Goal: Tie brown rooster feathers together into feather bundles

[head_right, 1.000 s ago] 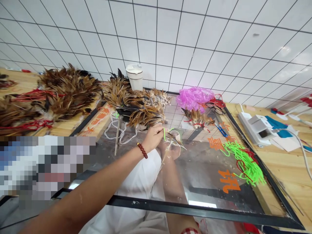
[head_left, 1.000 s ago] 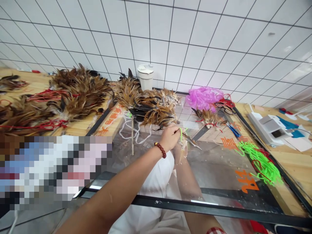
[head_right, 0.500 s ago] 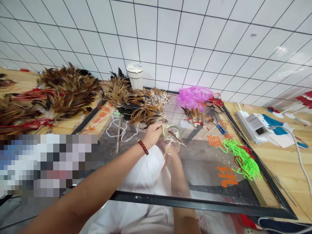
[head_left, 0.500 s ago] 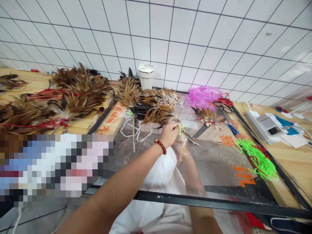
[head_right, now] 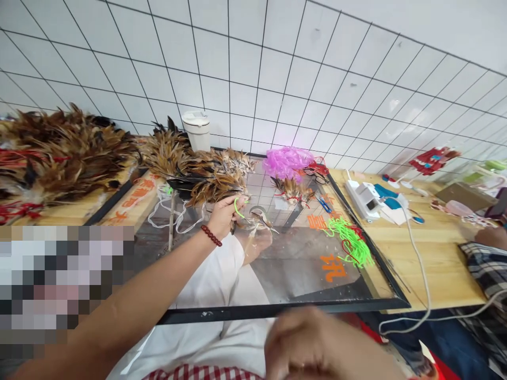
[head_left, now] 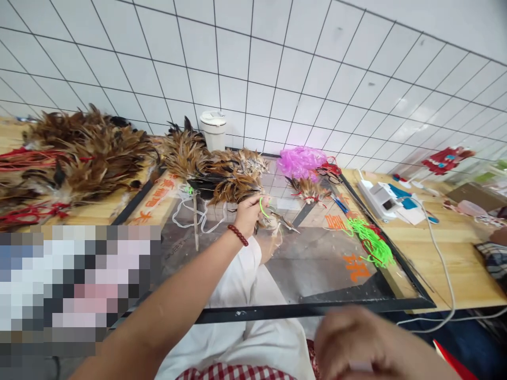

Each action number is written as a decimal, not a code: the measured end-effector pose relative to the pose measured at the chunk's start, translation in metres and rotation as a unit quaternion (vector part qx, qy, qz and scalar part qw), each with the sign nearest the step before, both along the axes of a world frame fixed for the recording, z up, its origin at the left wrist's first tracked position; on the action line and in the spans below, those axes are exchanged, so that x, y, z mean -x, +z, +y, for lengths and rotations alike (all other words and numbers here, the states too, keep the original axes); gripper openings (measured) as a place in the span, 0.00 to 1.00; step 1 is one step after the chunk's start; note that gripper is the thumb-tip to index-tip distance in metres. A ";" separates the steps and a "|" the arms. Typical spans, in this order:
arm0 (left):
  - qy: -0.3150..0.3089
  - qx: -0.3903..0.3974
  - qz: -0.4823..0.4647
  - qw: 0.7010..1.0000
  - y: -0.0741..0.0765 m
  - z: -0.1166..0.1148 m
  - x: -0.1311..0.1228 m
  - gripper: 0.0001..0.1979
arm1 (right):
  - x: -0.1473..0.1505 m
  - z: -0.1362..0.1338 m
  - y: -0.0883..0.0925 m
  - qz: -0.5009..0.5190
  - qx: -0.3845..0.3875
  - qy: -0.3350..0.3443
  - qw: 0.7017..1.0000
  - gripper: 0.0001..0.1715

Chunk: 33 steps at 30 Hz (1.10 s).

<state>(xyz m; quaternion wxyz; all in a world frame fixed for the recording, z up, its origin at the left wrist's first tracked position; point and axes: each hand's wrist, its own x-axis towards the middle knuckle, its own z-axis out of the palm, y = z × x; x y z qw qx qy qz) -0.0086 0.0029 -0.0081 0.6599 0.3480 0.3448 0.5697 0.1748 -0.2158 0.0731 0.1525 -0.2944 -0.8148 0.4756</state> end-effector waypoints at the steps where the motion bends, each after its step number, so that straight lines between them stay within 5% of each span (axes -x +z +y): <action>1: -0.009 0.000 -0.012 1.000 0.001 -0.001 -0.001 0.19 | 0.006 0.022 0.016 0.017 -0.032 -0.036 0.999 0.10; 3: -0.022 -0.001 -0.035 0.999 0.005 -0.003 -0.001 0.18 | 0.020 0.074 0.026 0.034 -0.111 -0.149 0.982 0.13; 6: -0.014 -0.003 -0.057 0.998 0.010 -0.004 -0.001 0.17 | 0.043 0.150 -0.002 0.080 -0.124 -0.318 0.937 0.21; 9: 0.012 0.001 -0.062 0.998 0.012 -0.001 0.002 0.17 | 0.060 0.200 -0.037 0.110 -0.051 -0.333 0.935 0.28; 11: 0.026 0.003 -0.060 0.998 0.011 0.002 0.005 0.17 | 0.062 0.218 -0.047 0.097 -0.030 -0.341 0.934 0.22; 14: 0.025 0.003 -0.066 0.998 0.006 0.004 0.007 0.16 | 0.053 0.229 -0.043 0.033 -0.072 -0.336 0.939 0.12; 21: -0.085 -0.005 -0.081 0.993 0.007 0.001 0.008 0.11 | 0.024 0.228 -0.033 -0.076 -0.252 -0.243 0.934 0.11; 33: -0.130 -0.096 0.049 0.986 0.008 -0.001 0.009 0.14 | 0.026 0.221 -0.008 0.015 -0.208 -0.248 0.946 0.07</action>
